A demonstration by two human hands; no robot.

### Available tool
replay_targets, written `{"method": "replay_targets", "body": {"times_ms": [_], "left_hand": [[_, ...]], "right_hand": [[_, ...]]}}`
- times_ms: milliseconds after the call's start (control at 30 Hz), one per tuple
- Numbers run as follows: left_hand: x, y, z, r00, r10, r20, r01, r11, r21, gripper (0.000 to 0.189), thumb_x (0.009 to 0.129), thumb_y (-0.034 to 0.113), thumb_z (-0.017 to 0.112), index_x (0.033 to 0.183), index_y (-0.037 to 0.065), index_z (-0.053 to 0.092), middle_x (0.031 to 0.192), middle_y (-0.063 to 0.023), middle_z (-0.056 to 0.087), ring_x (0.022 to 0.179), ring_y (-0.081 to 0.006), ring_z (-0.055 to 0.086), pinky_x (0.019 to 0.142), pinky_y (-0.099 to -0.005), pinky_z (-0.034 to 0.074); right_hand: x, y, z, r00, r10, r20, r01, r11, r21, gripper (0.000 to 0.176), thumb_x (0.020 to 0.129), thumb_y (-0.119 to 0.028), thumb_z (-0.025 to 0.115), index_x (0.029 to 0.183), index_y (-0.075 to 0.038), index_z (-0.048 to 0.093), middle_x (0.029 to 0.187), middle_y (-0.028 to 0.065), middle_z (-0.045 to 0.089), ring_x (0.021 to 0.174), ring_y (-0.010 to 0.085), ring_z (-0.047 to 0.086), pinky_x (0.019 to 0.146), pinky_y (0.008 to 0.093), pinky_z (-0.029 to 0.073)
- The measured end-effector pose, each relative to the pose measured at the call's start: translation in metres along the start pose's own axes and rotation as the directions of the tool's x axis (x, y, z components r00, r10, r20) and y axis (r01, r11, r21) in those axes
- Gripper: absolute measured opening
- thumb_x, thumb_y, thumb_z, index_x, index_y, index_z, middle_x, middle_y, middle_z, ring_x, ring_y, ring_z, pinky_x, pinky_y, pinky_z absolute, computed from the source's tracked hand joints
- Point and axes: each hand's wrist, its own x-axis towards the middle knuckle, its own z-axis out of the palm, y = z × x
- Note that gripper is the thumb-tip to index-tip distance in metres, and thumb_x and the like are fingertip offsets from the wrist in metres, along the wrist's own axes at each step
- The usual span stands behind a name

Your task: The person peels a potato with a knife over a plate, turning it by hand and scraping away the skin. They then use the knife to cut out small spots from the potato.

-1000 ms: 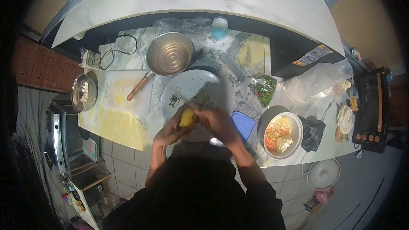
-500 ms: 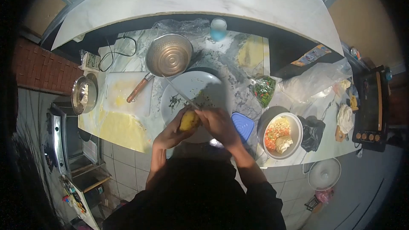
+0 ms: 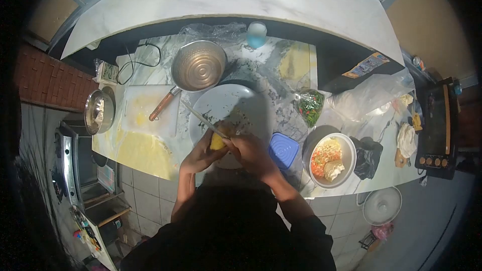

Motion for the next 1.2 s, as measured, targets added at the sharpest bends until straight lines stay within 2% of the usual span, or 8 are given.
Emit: {"method": "replay_targets", "body": {"times_ms": [367, 500, 600, 733, 800, 900, 1133, 1200], "left_hand": [[0.003, -0.008, -0.005, 0.998, 0.058, -0.006, -0.058, 0.997, 0.052, 0.078, 0.089, 0.014, 0.068, 0.147, -0.004, 0.019, 0.137, -0.0147, 0.043, 0.130, -0.0209, 0.038, 0.107, -0.0306, 0.032], [-0.001, -0.015, -0.007, 0.999, -0.022, -0.040, 0.023, 1.000, 0.011, 0.079, 0.090, 0.016, 0.067, 0.147, -0.005, 0.018, 0.138, -0.0151, 0.042, 0.130, -0.0211, 0.038, 0.107, -0.0302, 0.030], [-0.001, -0.011, -0.008, 0.997, 0.079, 0.026, -0.079, 0.997, -0.003, 0.078, 0.091, 0.017, 0.066, 0.147, -0.006, 0.017, 0.138, -0.0161, 0.042, 0.130, -0.0219, 0.038, 0.108, -0.0303, 0.029], [0.000, -0.017, -0.011, 0.999, 0.027, 0.021, -0.028, 0.998, 0.060, 0.078, 0.092, 0.018, 0.065, 0.148, -0.006, 0.016, 0.139, -0.0166, 0.041, 0.131, -0.0221, 0.037, 0.109, -0.0304, 0.028], [0.002, -0.017, -0.011, 0.989, 0.138, 0.045, -0.140, 0.989, 0.046, 0.080, 0.091, 0.018, 0.065, 0.148, -0.007, 0.015, 0.138, -0.0170, 0.042, 0.130, -0.0220, 0.037, 0.108, -0.0299, 0.028], [-0.002, -0.014, -0.009, 1.000, 0.014, -0.005, -0.013, 0.997, 0.080, 0.078, 0.092, 0.018, 0.065, 0.148, -0.006, 0.016, 0.140, -0.0162, 0.040, 0.131, -0.0215, 0.036, 0.108, -0.0299, 0.027], [-0.002, -0.014, -0.010, 1.000, -0.023, -0.006, 0.023, 0.999, 0.032, 0.077, 0.092, 0.018, 0.065, 0.148, -0.005, 0.017, 0.142, -0.0159, 0.039, 0.133, -0.0215, 0.035, 0.108, -0.0299, 0.028], [0.001, -0.017, -0.011, 0.994, 0.108, 0.032, -0.109, 0.993, 0.045, 0.078, 0.092, 0.018, 0.065, 0.148, -0.006, 0.017, 0.141, -0.0167, 0.040, 0.131, -0.0219, 0.036, 0.108, -0.0297, 0.029]], "right_hand": [[-0.006, -0.003, -0.005, 0.999, -0.030, -0.025, 0.030, 1.000, 0.006, 0.030, 0.095, -0.017, 0.055, 0.073, 0.003, 0.058, 0.065, 0.0226, 0.056, 0.062, 0.0408, 0.056, 0.057, 0.0447, 0.041], [-0.005, -0.004, -0.012, 0.980, 0.132, 0.150, -0.121, 0.989, -0.084, 0.023, 0.095, -0.018, 0.054, 0.085, 0.001, 0.063, 0.080, 0.0229, 0.062, 0.076, 0.0401, 0.061, 0.066, 0.0460, 0.046], [-0.012, -0.007, 0.001, 0.999, -0.024, 0.030, 0.023, 1.000, 0.016, 0.027, 0.095, -0.020, 0.055, 0.079, 0.001, 0.062, 0.073, 0.0235, 0.060, 0.072, 0.0417, 0.059, 0.063, 0.0467, 0.045], [-0.010, 0.002, -0.005, 0.990, 0.113, 0.090, -0.113, 0.994, -0.004, 0.028, 0.095, -0.019, 0.054, 0.079, 0.002, 0.061, 0.074, 0.0239, 0.060, 0.074, 0.0433, 0.059, 0.065, 0.0472, 0.046], [-0.012, -0.003, 0.002, 0.999, -0.038, 0.035, 0.038, 0.999, 0.005, 0.030, 0.095, -0.020, 0.055, 0.077, 0.002, 0.062, 0.071, 0.0237, 0.059, 0.070, 0.0429, 0.059, 0.062, 0.0462, 0.046], [-0.004, -0.007, -0.010, 0.992, 0.110, 0.062, -0.114, 0.991, 0.067, 0.036, 0.096, -0.021, 0.055, 0.071, 0.004, 0.059, 0.065, 0.0238, 0.057, 0.065, 0.0426, 0.058, 0.058, 0.0452, 0.043], [-0.007, -0.001, -0.005, 0.985, 0.122, 0.119, -0.127, 0.991, 0.034, 0.030, 0.096, -0.021, 0.053, 0.079, 0.002, 0.062, 0.074, 0.0242, 0.061, 0.073, 0.0416, 0.061, 0.063, 0.0462, 0.046], [-0.011, -0.002, 0.005, 0.998, -0.062, 0.004, 0.062, 0.997, 0.042, 0.034, 0.096, -0.021, 0.056, 0.073, 0.004, 0.060, 0.064, 0.0238, 0.056, 0.063, 0.0430, 0.057, 0.055, 0.0425, 0.042]]}}
